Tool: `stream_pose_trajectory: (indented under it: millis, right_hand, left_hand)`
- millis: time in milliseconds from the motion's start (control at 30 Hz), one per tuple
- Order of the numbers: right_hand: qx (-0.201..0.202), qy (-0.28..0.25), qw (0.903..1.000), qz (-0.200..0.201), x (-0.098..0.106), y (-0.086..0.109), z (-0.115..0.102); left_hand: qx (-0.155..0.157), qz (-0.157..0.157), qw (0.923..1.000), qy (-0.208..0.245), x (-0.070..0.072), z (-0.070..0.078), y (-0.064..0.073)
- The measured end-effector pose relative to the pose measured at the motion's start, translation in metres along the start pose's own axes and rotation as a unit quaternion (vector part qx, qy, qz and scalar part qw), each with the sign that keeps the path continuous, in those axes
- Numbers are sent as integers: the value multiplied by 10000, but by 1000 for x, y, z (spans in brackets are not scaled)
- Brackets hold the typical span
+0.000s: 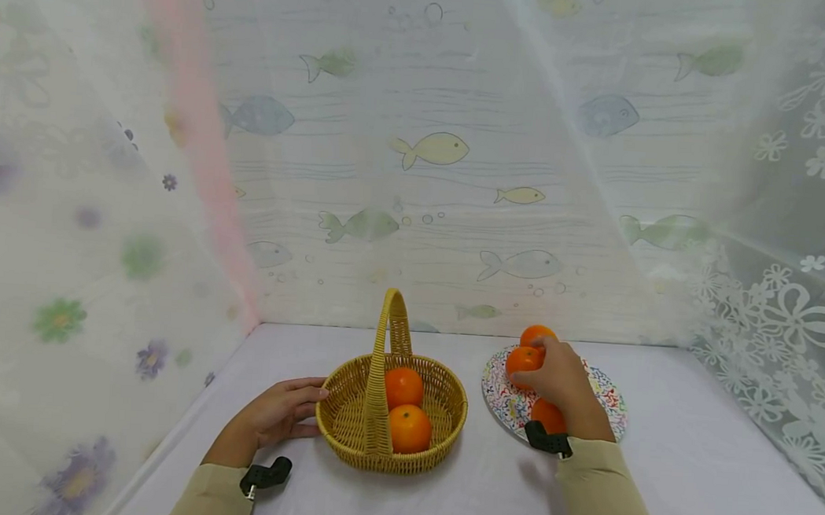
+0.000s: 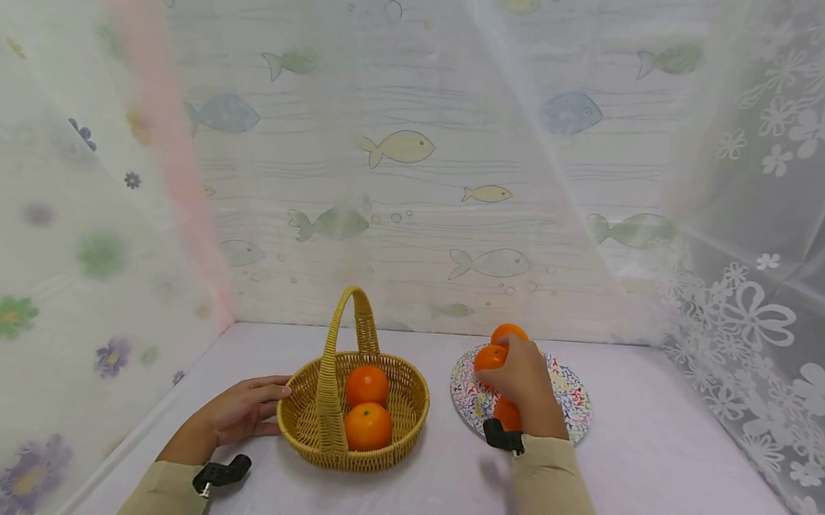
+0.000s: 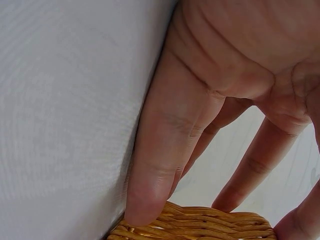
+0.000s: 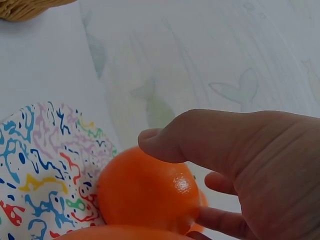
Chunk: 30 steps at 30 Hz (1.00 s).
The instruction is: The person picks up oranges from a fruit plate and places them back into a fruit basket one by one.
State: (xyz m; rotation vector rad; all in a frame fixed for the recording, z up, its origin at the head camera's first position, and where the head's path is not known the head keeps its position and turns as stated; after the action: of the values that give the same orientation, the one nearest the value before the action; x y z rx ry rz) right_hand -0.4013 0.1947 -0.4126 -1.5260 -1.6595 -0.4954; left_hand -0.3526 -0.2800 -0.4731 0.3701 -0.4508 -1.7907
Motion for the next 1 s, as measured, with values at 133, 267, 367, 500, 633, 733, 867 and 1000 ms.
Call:
stream_pose_trajectory:
  millis: [133, 267, 367, 500, 633, 733, 867, 1000]
  right_hand:
    - [-63, -27, 10000, -45, -3, 0, 3]
    - [-93, -26, 9999, -93, -6, 1, 7]
    - [-101, -31, 9999, -102, -7, 0, 9]
    - [-114, -44, 9999, -121, -7, 0, 9]
    - [-191, -67, 9997, -149, -6, 1, 9]
    - [-249, -77, 9995, -172, -6, 2, 8]
    - [-237, -37, 9995, -210, -5, 3, 7]
    - [-210, 40, 9995, -220, -3, 4, 6]
  left_hand:
    - [16, -3, 10000, 16, 1, -1, -1]
    - [24, 32, 10000, 5, 1, -1, -1]
    - [21, 54, 10000, -2, 1, -1, -1]
    - [6, 91, 10000, -8, 1, 0, -1]
    - [-7, 114, 9999, -17, 0, 0, 0]
    - [-1, 118, 9999, -17, 0, 0, 0]
    - [3, 127, 9999, -16, 0, 0, 1]
    - [10, 135, 9999, -9, 0, 0, 0]
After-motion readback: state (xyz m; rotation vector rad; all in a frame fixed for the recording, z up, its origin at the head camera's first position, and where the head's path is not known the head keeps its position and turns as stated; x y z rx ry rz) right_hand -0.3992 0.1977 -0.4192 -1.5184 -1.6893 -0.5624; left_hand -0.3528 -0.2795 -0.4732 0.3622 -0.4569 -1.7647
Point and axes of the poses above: each hand's wrist, its own y-axis away from the middle knuckle, its own x-axis out of the back of the hand, z = x × y, the point moved 4 cm from there along -y, towards the middle knuckle, and after that the axes turned 14 degrees about x, right-handed, at the moved point
